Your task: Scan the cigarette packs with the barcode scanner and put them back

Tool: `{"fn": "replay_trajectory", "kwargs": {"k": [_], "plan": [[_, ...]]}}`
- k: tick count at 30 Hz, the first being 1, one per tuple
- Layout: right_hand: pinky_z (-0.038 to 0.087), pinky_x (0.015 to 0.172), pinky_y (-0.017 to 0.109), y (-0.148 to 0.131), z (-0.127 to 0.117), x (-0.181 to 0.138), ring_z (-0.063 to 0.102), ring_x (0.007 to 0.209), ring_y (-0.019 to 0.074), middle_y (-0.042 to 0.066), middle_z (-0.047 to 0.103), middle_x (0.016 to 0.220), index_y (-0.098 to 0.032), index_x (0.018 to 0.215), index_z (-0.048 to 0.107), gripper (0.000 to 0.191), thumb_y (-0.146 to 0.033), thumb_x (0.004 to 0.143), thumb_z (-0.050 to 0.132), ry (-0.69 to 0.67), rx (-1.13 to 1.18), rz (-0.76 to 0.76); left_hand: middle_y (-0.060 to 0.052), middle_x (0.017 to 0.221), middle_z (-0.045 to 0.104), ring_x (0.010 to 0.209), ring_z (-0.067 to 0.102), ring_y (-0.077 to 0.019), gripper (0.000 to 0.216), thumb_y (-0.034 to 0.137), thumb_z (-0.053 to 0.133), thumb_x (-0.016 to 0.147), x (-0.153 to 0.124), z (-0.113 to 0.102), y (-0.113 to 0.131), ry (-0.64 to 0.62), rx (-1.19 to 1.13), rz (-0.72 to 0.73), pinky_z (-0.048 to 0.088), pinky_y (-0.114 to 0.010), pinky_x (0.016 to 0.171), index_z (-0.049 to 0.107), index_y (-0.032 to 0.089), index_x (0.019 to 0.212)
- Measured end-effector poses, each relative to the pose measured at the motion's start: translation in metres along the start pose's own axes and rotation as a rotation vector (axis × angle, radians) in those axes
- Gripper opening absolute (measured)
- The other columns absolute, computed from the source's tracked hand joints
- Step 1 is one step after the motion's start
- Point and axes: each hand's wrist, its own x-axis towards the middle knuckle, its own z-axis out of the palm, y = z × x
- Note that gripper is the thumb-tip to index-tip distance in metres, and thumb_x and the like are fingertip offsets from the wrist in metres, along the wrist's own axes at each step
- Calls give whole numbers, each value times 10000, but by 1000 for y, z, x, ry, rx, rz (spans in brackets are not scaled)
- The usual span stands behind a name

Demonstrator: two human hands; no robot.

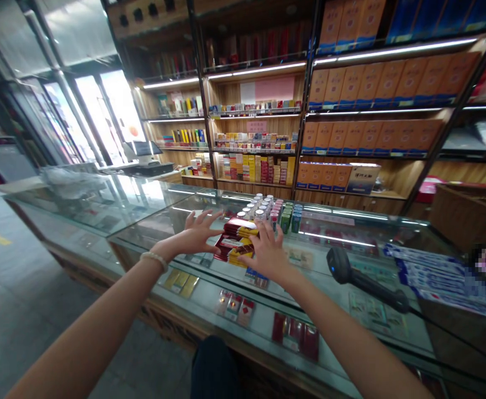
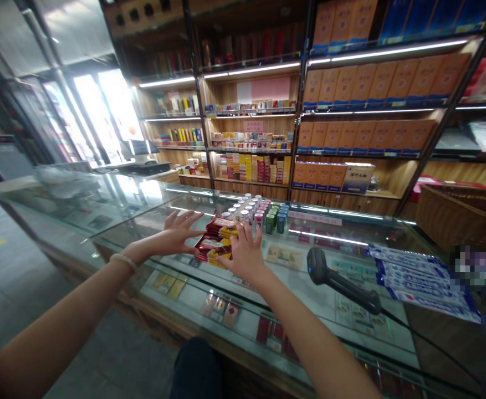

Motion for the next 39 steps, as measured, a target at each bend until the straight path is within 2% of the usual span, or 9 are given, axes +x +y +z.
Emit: {"fn": "replay_trajectory", "kwargs": {"k": [5, 8, 11, 14, 17, 20, 27, 34, 39], "plan": [[79, 1231, 609, -5, 4, -1, 245, 1523, 352, 176, 374, 1636, -154, 1267, 685, 647, -686, 955, 487, 7, -20, -19, -24, 1689, 320, 1548, 190, -407, 541, 622, 754, 774, -7, 5, -4, -31, -18, -36, -12, -640, 1236, 694, 457, 1286], [82, 1228, 607, -5, 1, -3, 265, 1513, 350, 184, 382, 1631, -155, 1335, 638, 672, -687, 948, 501, 45, -27, -11, -62, 1698, 293, 1561, 174, -414, 574, 651, 718, 797, -14, 8, -1, -7, -33, -86, 9, -646, 1240, 688, 408, 1316], [77, 1225, 609, -1, -3, -8, 269, 1508, 362, 198, 374, 1633, -149, 1274, 661, 680, -713, 915, 538, 98, -41, 16, -96, 1700, 282, 1564, 179, -412, 654, 704, 698, 787, -26, 17, 9, 88, -39, -159, 17, -619, 1252, 690, 342, 1332], [64, 1222, 615, 4, -4, -17, 273, 1505, 370, 200, 373, 1634, -159, 1127, 718, 633, -725, 909, 536, 121, -56, 29, -55, 1671, 354, 1546, 243, -381, 543, 694, 693, 804, -37, 30, 23, 264, -29, -246, -49, -571, 1263, 752, 358, 1226], [59, 1218, 625, 7, -2, -24, 289, 1500, 368, 186, 396, 1625, -176, 1093, 740, 608, -717, 923, 519, 106, -64, 25, -44, 1636, 418, 1524, 288, -376, 428, 661, 676, 839, -42, 40, 36, 347, -15, -320, -38, -606, 1247, 789, 366, 1128], [47, 1222, 622, 8, 2, -27, 288, 1506, 357, 173, 400, 1626, -188, 1095, 748, 555, -672, 943, 523, 97, -62, 20, -63, 1605, 465, 1508, 318, -382, 378, 636, 665, 860, -42, 41, 43, 359, -18, -350, 24, -627, 1232, 807, 358, 1072], [63, 1220, 639, 5, 9, -25, 252, 1531, 338, 145, 356, 1656, -218, 1068, 740, 407, -568, 955, 566, 81, -19, 2, -83, 1574, 507, 1499, 336, -381, 319, 586, 670, 880, -39, 38, 47, 378, -33, -391, 67, -632, 1223, 817, 352, 1039], [110, 1219, 652, 1, 8, -23, 273, 1522, 343, 148, 375, 1646, -211, 1112, 733, 403, -536, 975, 537, 51, -9, 15, -87, 1568, 513, 1479, 355, -385, 362, 600, 605, 916, -39, 38, 46, 367, -1, -382, 106, -665, 1213, 817, 335, 1040], [118, 1220, 657, 0, 8, -22, 273, 1519, 345, 143, 390, 1637, -207, 1161, 721, 413, -522, 990, 516, 32, 4, 13, -76, 1554, 530, 1465, 375, -360, 363, 592, 580, 929, -39, 42, 43, 385, 6, -359, 132, -645, 1223, 811, 339, 1047]]}}
